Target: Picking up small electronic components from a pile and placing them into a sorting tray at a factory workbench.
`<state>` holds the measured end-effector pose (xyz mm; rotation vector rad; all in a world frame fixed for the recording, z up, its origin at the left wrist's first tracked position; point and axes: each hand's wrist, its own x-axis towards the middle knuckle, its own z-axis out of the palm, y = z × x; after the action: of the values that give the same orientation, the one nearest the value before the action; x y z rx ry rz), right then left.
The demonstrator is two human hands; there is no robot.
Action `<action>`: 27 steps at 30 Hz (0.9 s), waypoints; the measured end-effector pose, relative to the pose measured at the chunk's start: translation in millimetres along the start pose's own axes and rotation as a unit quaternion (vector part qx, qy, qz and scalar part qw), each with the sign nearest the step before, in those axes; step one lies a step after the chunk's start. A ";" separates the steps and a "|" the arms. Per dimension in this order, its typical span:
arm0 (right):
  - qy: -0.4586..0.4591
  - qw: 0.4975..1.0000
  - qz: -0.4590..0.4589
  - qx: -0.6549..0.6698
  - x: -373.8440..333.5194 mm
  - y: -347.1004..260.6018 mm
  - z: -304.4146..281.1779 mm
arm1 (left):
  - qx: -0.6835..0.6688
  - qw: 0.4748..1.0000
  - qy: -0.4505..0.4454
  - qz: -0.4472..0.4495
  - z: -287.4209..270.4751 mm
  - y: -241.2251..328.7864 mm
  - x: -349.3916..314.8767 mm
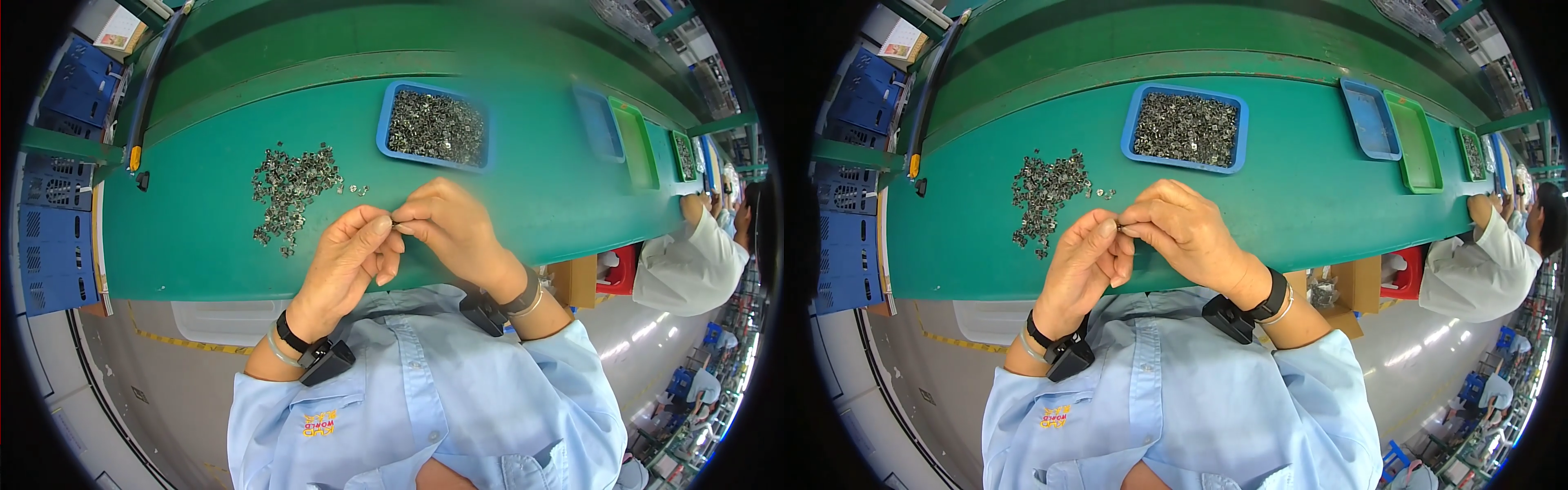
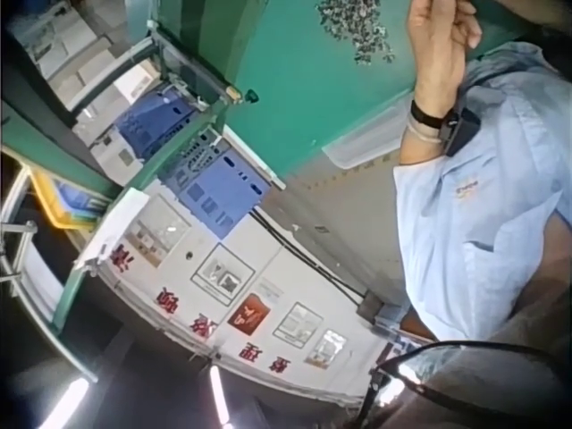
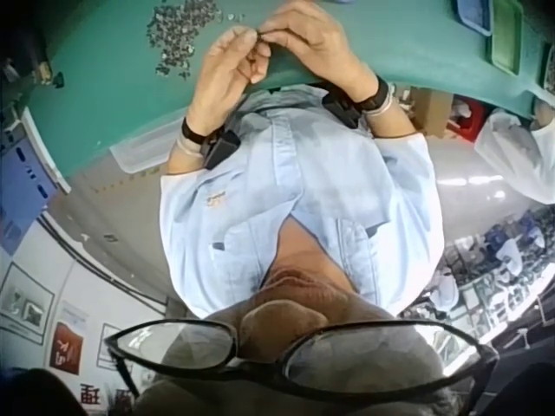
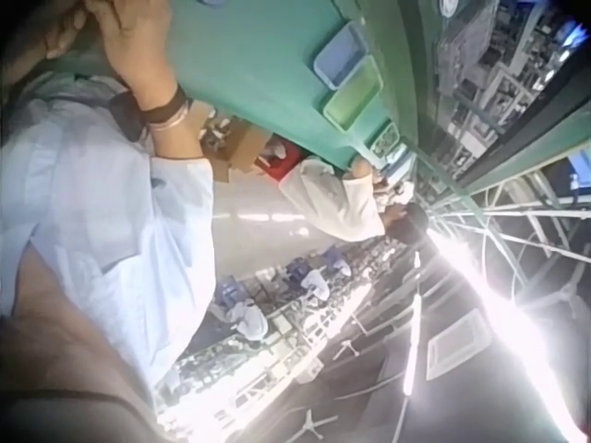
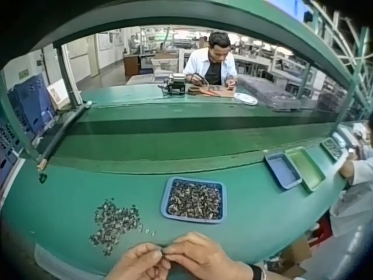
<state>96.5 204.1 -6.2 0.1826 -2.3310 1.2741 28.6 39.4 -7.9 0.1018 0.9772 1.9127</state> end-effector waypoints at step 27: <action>0.009 0.997 0.001 0.079 -2.8 -4.6 2.6 | -0.006 1.000 -0.021 0.014 5.4 7.4 -9.5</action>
<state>99.6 199.1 -5.3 0.2197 -2.2150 1.4551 30.9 33.4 3.7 0.1485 0.9403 1.9339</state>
